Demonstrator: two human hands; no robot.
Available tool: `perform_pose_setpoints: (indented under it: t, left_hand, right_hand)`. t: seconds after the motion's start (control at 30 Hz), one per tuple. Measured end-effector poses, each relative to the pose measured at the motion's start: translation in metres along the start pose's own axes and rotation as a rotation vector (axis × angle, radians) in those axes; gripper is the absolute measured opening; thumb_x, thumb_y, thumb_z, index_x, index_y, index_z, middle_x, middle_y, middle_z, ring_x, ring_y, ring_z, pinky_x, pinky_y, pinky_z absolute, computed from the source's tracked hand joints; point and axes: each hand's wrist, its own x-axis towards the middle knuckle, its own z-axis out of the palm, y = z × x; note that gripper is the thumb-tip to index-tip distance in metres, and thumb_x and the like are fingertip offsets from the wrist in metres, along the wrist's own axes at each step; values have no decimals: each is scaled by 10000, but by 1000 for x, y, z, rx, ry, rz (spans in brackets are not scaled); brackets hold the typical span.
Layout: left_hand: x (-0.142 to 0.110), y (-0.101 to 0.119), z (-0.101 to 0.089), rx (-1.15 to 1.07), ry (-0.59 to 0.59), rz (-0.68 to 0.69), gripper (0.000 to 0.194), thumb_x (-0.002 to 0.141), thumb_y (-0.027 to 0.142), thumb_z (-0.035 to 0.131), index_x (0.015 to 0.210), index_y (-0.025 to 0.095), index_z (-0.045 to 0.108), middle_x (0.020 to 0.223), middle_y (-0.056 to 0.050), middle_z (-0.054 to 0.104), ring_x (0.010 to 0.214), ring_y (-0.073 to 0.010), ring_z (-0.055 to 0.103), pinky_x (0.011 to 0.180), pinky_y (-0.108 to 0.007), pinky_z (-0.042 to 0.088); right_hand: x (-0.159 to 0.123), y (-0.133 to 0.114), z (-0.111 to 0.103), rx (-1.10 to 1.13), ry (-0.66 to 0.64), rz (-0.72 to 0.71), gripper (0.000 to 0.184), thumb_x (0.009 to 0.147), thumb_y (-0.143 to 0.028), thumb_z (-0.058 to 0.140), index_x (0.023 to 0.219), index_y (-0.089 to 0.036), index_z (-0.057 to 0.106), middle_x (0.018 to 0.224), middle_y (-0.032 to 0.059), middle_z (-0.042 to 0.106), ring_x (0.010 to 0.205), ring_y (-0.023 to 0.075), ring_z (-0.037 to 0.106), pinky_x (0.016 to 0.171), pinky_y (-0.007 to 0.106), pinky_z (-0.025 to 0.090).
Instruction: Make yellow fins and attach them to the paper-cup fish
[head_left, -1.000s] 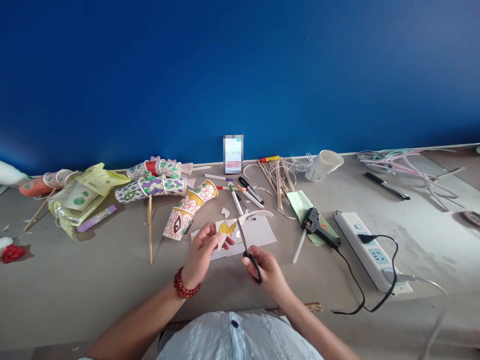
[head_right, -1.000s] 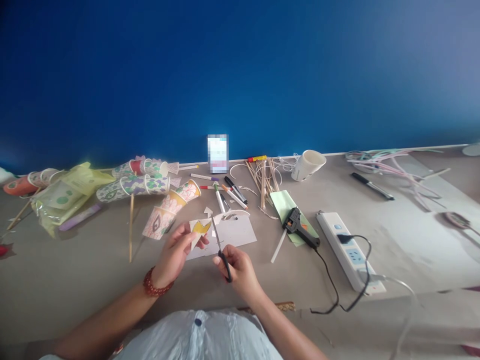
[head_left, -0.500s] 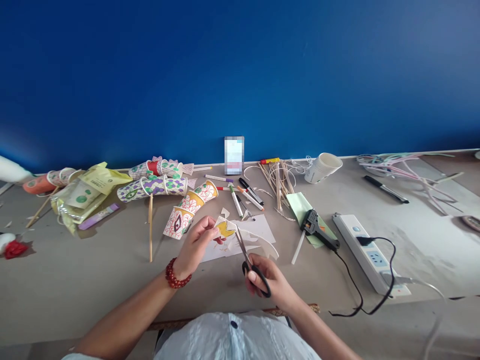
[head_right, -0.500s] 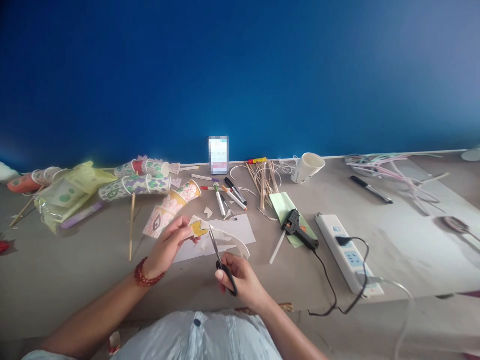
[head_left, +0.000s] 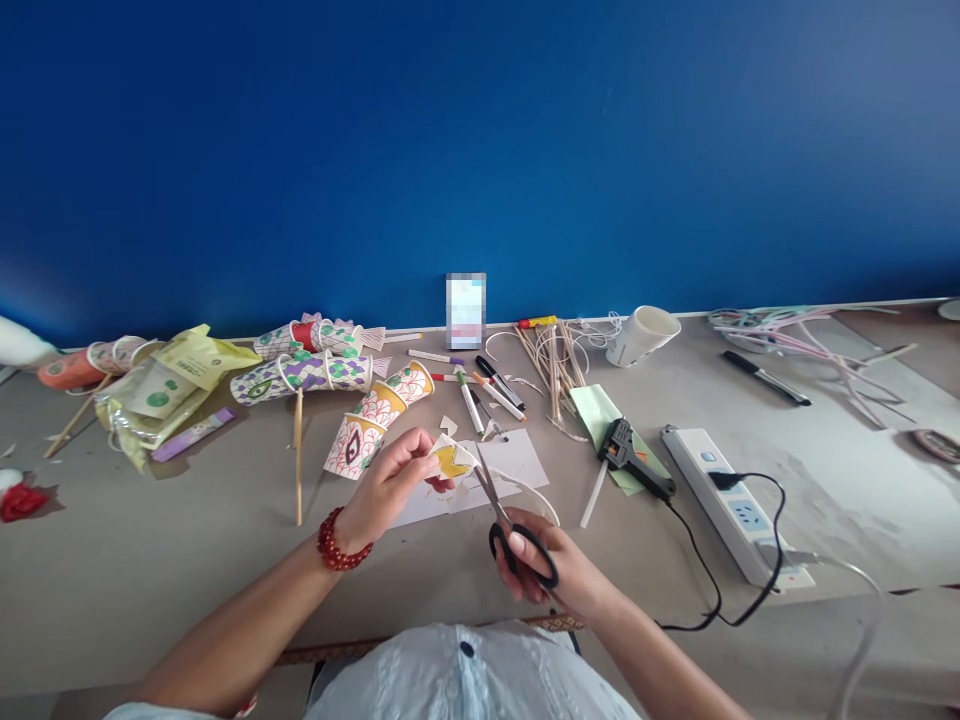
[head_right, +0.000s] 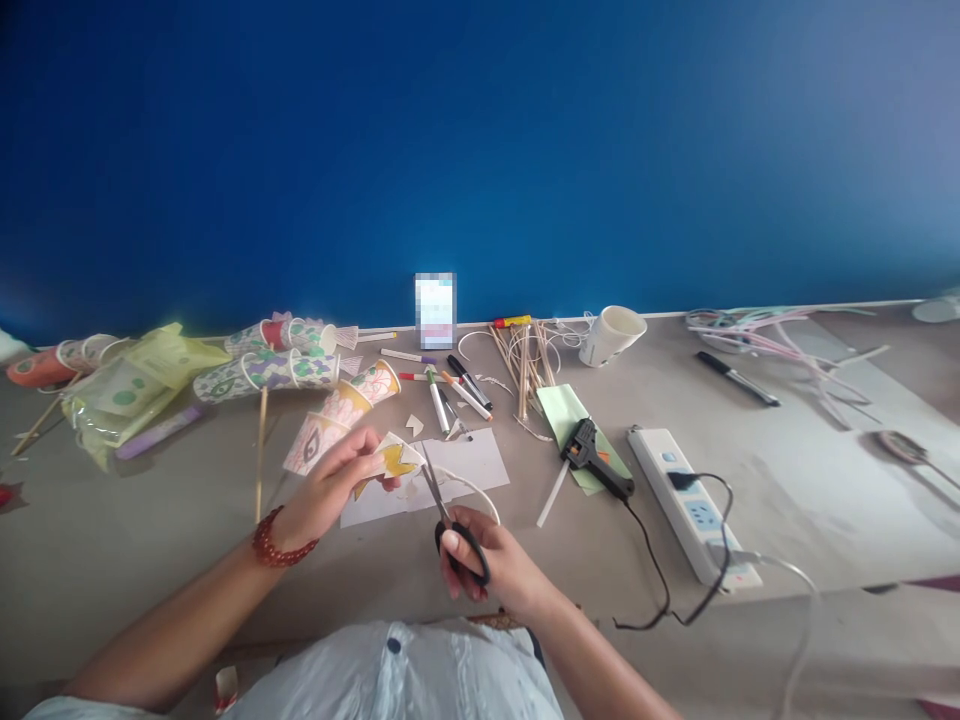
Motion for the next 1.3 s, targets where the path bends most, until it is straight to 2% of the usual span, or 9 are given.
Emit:
perform_pose_setpoints:
  t: [0.13,0.4,0.67,0.83,0.93,1.0,1.1,1.23,1.3]
  left_hand:
    - [-4,-1,4,-70,-33,-17,265,926,384,574,753,211,470,779,-18,659,737,-176,664,713,-308,537]
    - [-8,-9,14,-125,-47,-3,246,926,341,569,745,206,471,799,-7,637,765,-166,655,731,-288,508]
    - [-8,-11,14,-152,-53,-3,252,922,369,583,755,212,478,851,-22,691,780,-176,675,744,-298,510]
    - [-8,-15,15,-157,-41,-1,241,933,380,589,790,203,508,890,-36,709,812,-186,698,768,-316,534]
    - [-7,-16,15,-163,-16,-27,223,947,378,579,829,197,523,828,-24,708,758,-178,702,772,-339,556]
    - [-6,-16,14,-148,19,-32,223,952,373,579,827,199,515,738,-1,692,669,-158,683,717,-326,558]
    - [-4,-13,11,-101,79,-9,217,951,367,587,834,200,512,658,26,661,563,-126,633,622,-283,528]
    - [1,-8,3,-38,123,74,203,947,372,595,865,199,527,612,47,628,511,-103,583,567,-253,488]
    - [3,-5,-2,-8,131,90,195,942,367,602,873,196,537,580,57,608,487,-96,560,543,-242,469]
  right_hand:
    - [3,2,2,-13,10,-10,516,851,-684,631,795,-206,444,574,-29,610,391,39,341,386,194,222]
    - [8,0,5,-74,60,-66,555,815,-728,636,780,-211,438,556,-19,598,378,39,346,377,201,219]
    - [9,2,5,-68,63,-76,518,832,-690,651,789,-220,438,551,-28,591,377,48,334,370,211,207]
    - [10,1,5,-116,90,-123,508,861,-682,620,744,-226,430,494,-46,534,390,61,325,397,230,200]
    - [10,0,5,-129,102,-141,517,851,-696,619,734,-226,436,488,-38,537,400,72,346,406,240,208]
    - [10,0,6,-118,104,-126,523,839,-703,629,742,-224,440,502,-32,556,392,67,336,401,239,204]
    - [5,0,6,-63,44,-62,525,850,-704,613,767,-214,445,554,-20,596,388,50,343,391,217,222]
    - [-8,-2,3,28,-124,63,527,857,-707,599,815,-202,455,601,-13,620,371,39,362,341,181,228]
    - [-13,-5,1,11,-144,106,531,846,-704,616,826,-202,444,598,-24,611,361,32,353,329,169,211]
